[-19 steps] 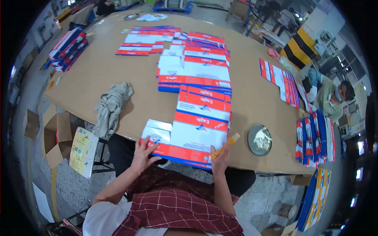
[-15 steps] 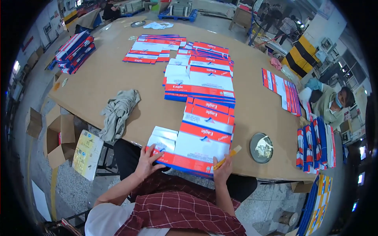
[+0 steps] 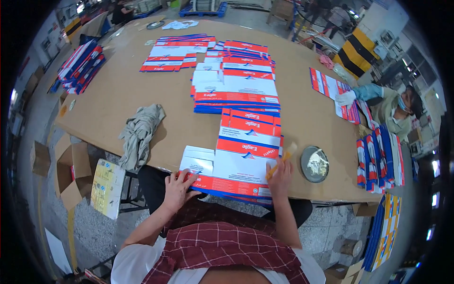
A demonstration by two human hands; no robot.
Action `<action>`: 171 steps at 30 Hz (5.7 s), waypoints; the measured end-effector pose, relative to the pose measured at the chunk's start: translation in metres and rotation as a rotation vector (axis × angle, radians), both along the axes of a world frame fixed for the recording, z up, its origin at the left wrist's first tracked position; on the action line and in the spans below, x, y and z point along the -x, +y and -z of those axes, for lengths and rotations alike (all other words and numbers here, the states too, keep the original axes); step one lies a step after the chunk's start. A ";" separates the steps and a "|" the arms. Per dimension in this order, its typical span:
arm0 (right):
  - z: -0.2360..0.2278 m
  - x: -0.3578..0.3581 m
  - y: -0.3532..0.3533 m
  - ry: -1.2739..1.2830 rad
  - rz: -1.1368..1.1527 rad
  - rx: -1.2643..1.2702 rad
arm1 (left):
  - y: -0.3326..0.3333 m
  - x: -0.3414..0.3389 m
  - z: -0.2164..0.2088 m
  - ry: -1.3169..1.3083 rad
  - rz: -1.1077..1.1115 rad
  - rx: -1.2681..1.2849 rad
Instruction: Applying glue with a brush to cardboard packaging flaps and stacking them for assembly.
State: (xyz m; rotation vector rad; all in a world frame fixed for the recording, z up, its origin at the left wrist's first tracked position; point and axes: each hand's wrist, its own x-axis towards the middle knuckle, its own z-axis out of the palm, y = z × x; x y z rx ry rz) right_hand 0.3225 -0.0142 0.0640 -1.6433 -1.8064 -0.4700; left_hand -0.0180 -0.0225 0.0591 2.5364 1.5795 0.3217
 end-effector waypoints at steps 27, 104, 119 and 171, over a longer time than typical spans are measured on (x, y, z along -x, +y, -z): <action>0.031 -0.052 0.066 0.240 -0.130 -0.056 | 0.001 0.002 0.017 -0.215 0.116 -0.040; 0.013 0.004 0.047 1.662 -0.596 0.132 | 0.133 0.031 0.041 -1.276 -0.001 0.429; -0.019 0.012 -0.027 0.588 0.292 0.228 | -0.012 0.003 0.004 -1.478 -0.441 1.198; 0.062 0.025 0.009 0.190 -0.429 0.201 | 0.279 -0.081 -0.057 0.047 0.365 -0.456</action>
